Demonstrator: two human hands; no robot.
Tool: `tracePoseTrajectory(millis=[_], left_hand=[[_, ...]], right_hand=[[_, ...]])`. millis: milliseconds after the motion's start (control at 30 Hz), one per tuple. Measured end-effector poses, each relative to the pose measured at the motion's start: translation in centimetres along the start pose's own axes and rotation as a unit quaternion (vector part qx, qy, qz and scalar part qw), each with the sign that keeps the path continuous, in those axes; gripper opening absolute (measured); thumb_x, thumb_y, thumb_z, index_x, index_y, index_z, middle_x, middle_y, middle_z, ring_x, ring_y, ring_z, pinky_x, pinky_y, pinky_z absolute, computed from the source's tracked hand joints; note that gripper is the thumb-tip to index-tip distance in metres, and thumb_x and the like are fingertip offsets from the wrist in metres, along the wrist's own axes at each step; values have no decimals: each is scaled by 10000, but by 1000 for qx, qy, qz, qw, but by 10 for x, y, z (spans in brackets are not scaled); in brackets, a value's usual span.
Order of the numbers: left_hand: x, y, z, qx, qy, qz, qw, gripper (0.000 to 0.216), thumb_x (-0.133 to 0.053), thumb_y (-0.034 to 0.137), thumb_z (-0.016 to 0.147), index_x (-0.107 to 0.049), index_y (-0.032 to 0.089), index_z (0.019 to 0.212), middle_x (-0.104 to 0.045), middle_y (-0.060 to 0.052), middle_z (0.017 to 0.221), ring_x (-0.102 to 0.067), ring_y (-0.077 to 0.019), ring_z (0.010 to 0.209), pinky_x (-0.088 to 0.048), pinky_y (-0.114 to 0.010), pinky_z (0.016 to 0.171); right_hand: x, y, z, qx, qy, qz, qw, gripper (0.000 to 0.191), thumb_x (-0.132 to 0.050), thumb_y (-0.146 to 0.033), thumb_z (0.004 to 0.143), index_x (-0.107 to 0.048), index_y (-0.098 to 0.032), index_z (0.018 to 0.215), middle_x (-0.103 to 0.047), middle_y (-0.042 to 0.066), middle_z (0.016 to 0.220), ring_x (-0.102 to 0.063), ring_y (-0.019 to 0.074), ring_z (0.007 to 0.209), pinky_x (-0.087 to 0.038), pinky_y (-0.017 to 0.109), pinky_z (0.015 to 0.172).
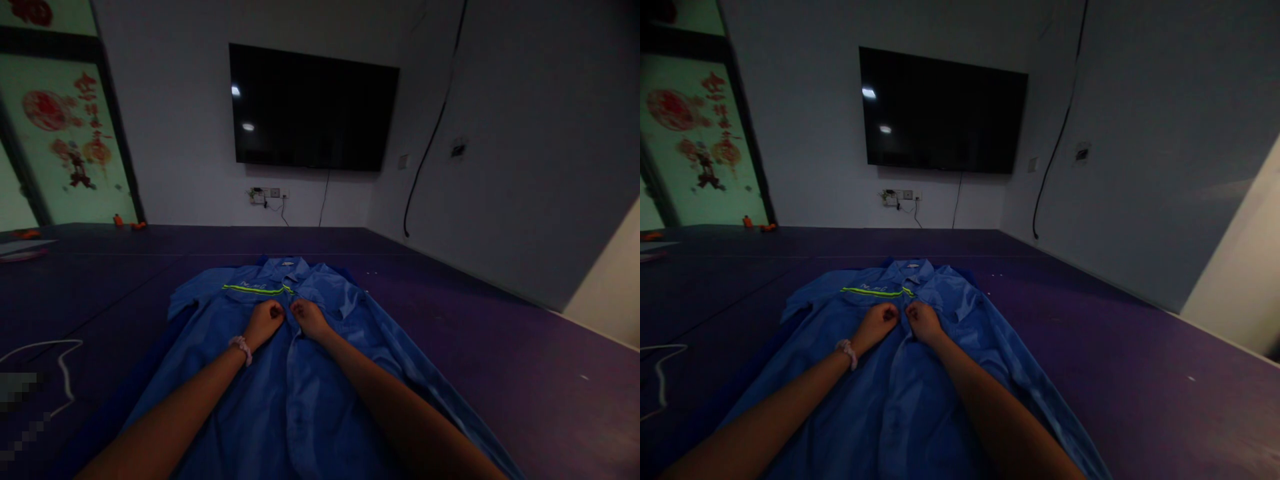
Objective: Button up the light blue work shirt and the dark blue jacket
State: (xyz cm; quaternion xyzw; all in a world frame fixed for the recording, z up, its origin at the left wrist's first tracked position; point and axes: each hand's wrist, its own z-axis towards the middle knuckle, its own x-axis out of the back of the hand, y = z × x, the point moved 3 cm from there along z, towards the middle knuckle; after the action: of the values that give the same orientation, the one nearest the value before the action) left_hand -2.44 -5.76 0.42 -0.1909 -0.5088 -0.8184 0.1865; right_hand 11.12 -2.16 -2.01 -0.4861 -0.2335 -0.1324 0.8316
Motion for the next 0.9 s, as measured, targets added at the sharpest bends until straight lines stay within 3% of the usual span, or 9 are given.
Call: tracePoseTrajectory(millis=[500,900], left_hand=[[-1,-1,0,-5,-8,10,1000,105,-472,102,624,-572,135,612,-590,-3,592,-548,-122,589,-419,-223,596],[0,1,0,-10,-25,9,1000,136,-461,111,637,-587,134,592,-595,-13,588,-539,-124,579,-400,-206,558]], right_hand=[[0,-1,0,-13,-3,49,999,132,-484,-76,659,-583,-159,687,-613,14,676,-573,124,632,-429,213,584],[3,-6,-2,-24,-5,26,999,97,-520,-94,650,-594,-157,658,-600,8,616,-553,110,571,-409,196,525]])
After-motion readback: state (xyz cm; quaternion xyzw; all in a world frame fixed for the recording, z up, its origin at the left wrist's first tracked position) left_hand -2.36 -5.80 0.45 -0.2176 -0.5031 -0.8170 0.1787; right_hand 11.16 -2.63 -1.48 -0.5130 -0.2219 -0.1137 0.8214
